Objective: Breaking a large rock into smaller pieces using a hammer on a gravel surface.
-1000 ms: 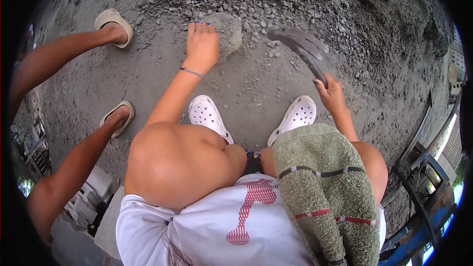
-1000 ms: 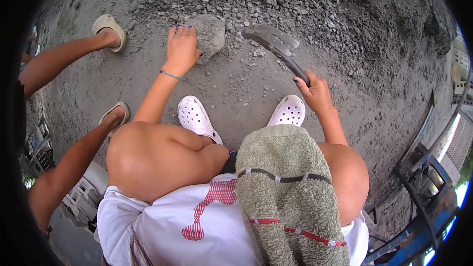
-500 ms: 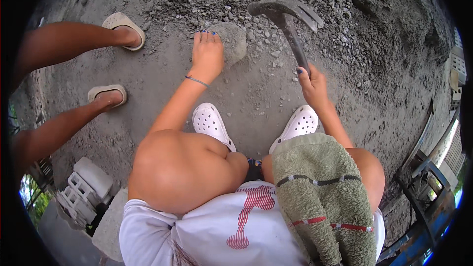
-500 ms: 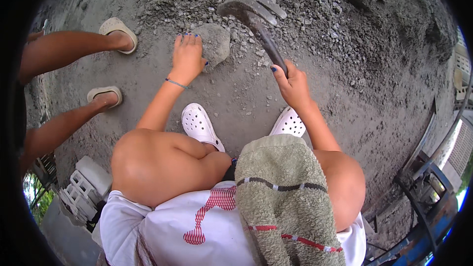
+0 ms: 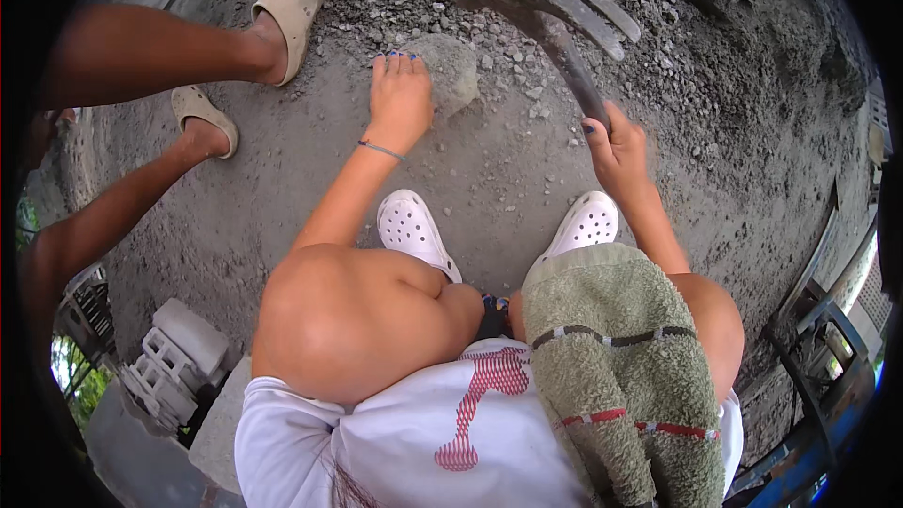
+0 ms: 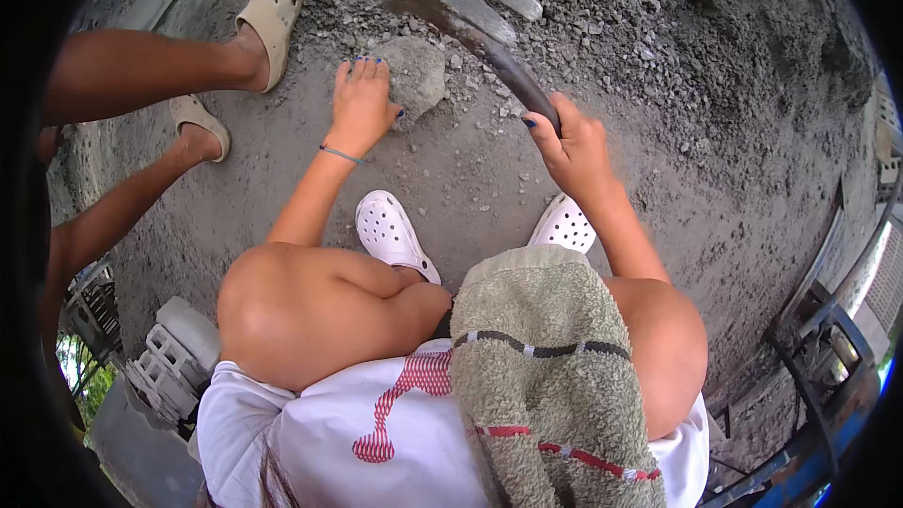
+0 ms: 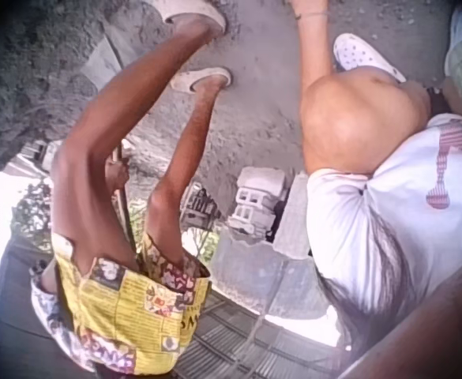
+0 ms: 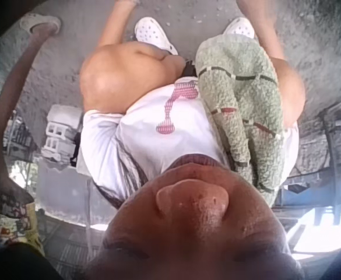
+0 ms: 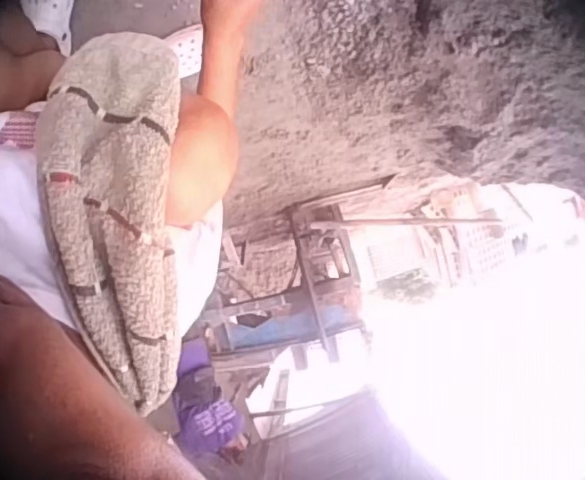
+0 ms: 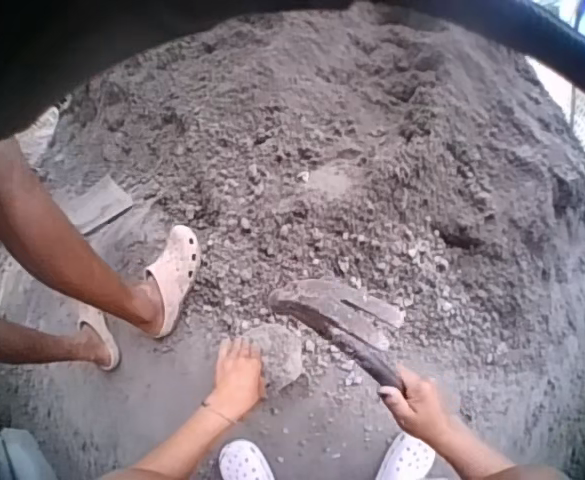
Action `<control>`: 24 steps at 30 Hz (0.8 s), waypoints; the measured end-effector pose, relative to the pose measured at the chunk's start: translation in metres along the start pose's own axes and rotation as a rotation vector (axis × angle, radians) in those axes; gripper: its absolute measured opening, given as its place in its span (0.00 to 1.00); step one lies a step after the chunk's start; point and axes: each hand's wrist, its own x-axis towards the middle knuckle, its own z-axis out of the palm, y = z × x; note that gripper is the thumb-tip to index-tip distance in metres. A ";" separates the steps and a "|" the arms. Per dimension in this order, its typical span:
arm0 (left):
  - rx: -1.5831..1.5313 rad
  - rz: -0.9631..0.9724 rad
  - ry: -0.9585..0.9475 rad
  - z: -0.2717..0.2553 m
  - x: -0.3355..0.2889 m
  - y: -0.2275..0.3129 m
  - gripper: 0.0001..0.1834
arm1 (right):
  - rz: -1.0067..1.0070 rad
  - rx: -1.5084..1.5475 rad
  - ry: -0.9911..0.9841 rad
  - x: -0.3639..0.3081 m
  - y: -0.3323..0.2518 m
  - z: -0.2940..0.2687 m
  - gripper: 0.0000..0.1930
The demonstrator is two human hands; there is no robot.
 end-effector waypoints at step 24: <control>0.032 -0.007 -0.100 0.003 0.001 0.002 0.32 | 0.290 -0.228 -0.208 -0.002 0.043 0.061 0.14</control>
